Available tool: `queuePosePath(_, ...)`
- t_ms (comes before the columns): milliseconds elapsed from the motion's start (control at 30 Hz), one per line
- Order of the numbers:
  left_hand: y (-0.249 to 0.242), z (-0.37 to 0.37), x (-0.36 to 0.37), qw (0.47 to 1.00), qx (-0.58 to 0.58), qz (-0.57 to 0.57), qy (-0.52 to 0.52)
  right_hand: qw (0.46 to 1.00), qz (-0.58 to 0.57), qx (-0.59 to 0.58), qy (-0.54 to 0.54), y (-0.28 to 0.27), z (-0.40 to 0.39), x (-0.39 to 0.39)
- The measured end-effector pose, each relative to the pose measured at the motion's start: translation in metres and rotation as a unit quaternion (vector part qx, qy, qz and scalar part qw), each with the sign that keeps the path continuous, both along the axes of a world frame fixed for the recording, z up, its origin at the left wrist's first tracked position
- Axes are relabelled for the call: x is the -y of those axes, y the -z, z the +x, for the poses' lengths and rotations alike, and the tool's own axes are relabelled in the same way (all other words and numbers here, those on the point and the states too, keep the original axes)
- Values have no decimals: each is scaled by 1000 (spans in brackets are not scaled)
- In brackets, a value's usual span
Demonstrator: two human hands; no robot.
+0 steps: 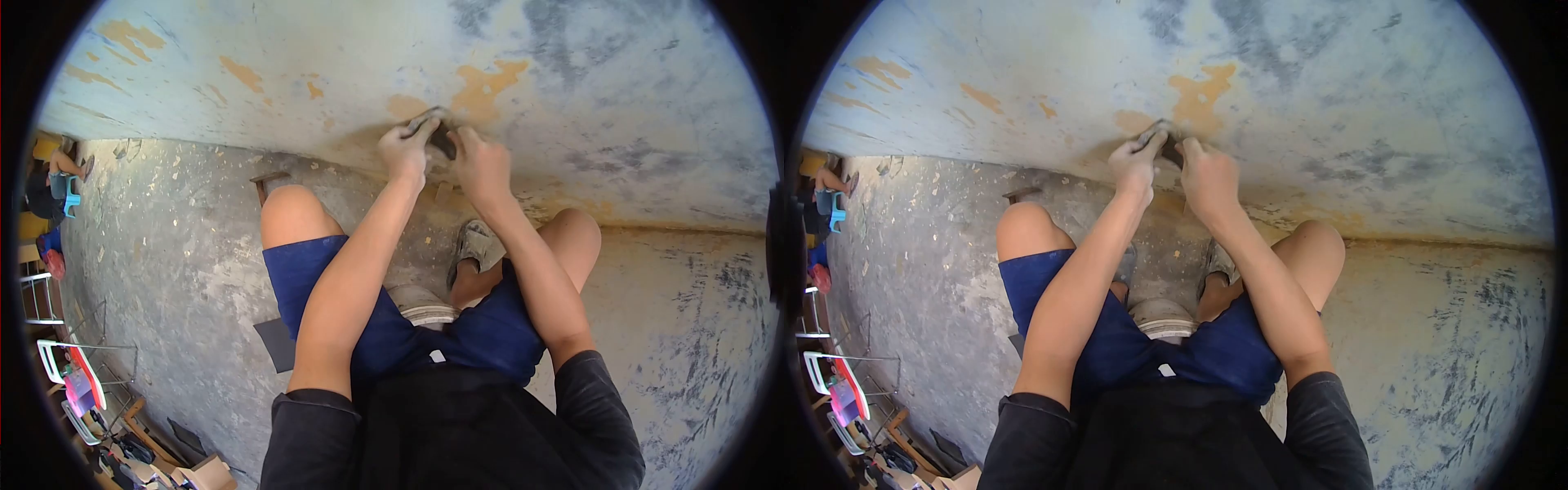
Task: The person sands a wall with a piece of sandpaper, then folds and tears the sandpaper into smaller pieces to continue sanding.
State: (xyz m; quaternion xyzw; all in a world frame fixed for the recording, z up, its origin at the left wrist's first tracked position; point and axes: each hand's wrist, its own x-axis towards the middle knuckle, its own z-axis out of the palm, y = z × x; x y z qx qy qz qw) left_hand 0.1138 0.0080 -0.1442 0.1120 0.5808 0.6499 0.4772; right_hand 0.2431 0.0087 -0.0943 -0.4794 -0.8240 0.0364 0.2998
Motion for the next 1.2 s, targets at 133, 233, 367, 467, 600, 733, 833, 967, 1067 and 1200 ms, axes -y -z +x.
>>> queuePosePath(133,17,-1,0,998,3,-66,-12,999,-23,38,-19,11,-4,-9)
queuePosePath(233,-16,3,5,1000,20,-14,-20,997,42,-56,-32,-12,-5,-1)
queuePosePath(367,-15,-4,3,1000,6,29,-6,998,37,-51,-23,-10,-5,-3)
queuePosePath(467,34,1,1,997,30,-69,-23,999,-12,38,-28,29,-5,-12)
queuePosePath(600,3,6,3,996,66,-38,-42,1000,4,11,-20,-5,-6,-5)
queuePosePath(733,-9,0,2,1000,2,3,-16,1000,18,-19,-12,-10,-1,-1)
queuePosePath(833,12,-2,-6,1000,-15,-10,-15,1000,-2,6,-13,5,-2,-10)
queuePosePath(967,28,0,-3,999,-9,-27,-35,999,-23,23,-26,14,-3,-10)
queuePosePath(1067,-19,4,3,998,30,13,-49,999,3,-19,-29,-5,-5,-5)
queuePosePath(1200,-7,-5,-3,999,-9,34,-14,998,12,-46,-29,3,-2,-5)
